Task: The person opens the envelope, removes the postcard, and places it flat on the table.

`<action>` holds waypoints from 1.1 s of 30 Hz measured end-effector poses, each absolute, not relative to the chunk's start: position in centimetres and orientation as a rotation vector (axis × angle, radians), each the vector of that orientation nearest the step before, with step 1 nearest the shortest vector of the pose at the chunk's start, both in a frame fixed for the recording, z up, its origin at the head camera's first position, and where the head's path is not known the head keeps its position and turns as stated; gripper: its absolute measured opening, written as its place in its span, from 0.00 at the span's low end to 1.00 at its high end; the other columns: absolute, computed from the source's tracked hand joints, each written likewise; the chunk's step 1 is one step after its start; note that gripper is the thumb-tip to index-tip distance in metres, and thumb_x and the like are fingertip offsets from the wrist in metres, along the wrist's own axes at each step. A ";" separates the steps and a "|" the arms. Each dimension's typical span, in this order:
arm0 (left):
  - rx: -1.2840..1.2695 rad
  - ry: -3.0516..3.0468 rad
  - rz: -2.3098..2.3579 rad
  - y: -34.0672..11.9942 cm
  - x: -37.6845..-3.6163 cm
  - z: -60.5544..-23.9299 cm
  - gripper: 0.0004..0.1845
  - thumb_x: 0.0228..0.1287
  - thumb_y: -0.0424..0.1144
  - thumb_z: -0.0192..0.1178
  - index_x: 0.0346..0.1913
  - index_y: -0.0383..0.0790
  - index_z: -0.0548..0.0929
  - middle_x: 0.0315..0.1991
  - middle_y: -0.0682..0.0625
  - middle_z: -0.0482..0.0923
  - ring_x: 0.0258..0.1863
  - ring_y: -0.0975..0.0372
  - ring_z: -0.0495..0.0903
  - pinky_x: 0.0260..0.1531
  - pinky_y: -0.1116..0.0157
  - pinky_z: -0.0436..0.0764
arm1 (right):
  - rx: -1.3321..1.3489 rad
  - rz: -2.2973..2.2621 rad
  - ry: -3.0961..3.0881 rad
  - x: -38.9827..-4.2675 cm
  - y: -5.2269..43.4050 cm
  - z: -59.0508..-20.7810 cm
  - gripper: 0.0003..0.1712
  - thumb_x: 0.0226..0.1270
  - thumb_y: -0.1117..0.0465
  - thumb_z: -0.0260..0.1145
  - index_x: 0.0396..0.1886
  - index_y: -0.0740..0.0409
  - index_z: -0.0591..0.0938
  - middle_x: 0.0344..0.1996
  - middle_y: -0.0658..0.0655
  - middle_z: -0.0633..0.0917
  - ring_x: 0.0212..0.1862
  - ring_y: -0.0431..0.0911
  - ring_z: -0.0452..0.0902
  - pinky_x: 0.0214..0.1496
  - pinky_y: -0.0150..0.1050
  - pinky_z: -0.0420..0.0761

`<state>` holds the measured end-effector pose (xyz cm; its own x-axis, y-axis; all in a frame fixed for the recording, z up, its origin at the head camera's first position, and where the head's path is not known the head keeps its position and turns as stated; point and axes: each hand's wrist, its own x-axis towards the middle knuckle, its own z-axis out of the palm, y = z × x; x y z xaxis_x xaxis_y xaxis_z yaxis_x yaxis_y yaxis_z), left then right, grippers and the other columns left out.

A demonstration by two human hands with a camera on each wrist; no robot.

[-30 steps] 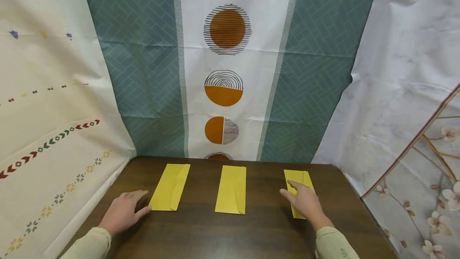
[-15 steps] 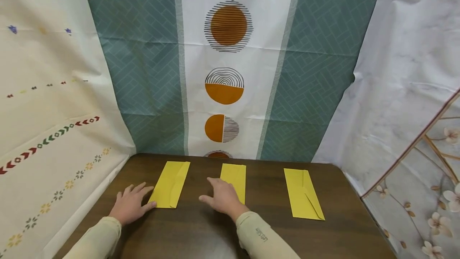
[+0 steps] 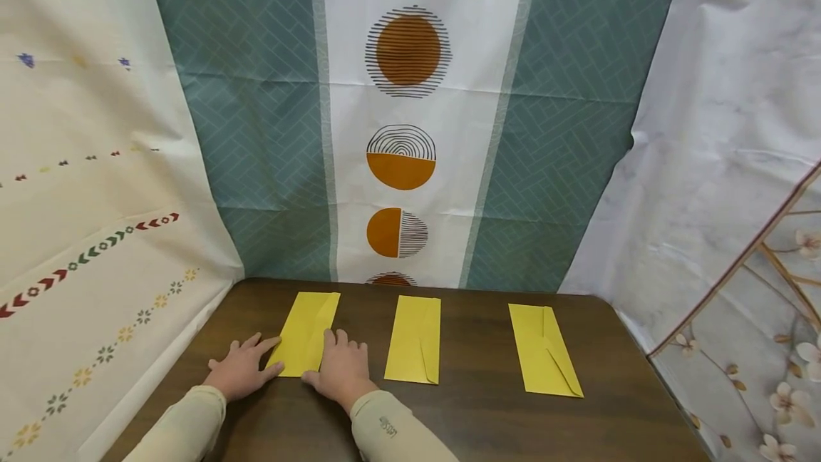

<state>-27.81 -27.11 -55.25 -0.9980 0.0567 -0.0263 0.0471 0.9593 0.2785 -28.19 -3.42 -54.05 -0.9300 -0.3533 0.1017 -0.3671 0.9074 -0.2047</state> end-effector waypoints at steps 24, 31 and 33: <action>0.052 3.045 0.421 -26.9 -27.8 -54.8 0.38 0.67 0.64 0.68 0.74 0.49 0.78 0.77 0.28 0.67 0.73 0.17 0.61 0.50 0.10 0.60 | 0.375 0.010 -3.002 -28.6 -6.4 -54.9 0.52 0.62 0.19 0.66 0.74 0.48 0.76 0.63 0.54 0.83 0.48 0.51 0.88 0.66 0.56 0.76; 0.047 3.051 0.419 -26.9 -28.1 -54.9 0.37 0.68 0.64 0.68 0.74 0.50 0.79 0.77 0.29 0.68 0.73 0.17 0.61 0.51 0.10 0.61 | 0.335 0.054 -2.998 -28.4 -6.8 -54.7 0.46 0.66 0.26 0.68 0.74 0.49 0.76 0.61 0.54 0.83 0.46 0.53 0.88 0.67 0.57 0.77; 0.043 3.047 0.429 -26.9 -28.2 -54.8 0.37 0.68 0.64 0.68 0.73 0.50 0.79 0.77 0.29 0.68 0.72 0.18 0.61 0.51 0.10 0.60 | 0.330 0.071 -3.001 -28.3 -6.7 -54.7 0.45 0.68 0.27 0.67 0.74 0.49 0.76 0.61 0.55 0.83 0.47 0.53 0.88 0.67 0.57 0.77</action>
<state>-28.17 -26.87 -54.85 -0.9976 0.0366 -0.0594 0.0188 0.9608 0.2766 -28.32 -6.72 -54.69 -0.9688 -0.2138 0.1256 -0.2195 0.9751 -0.0332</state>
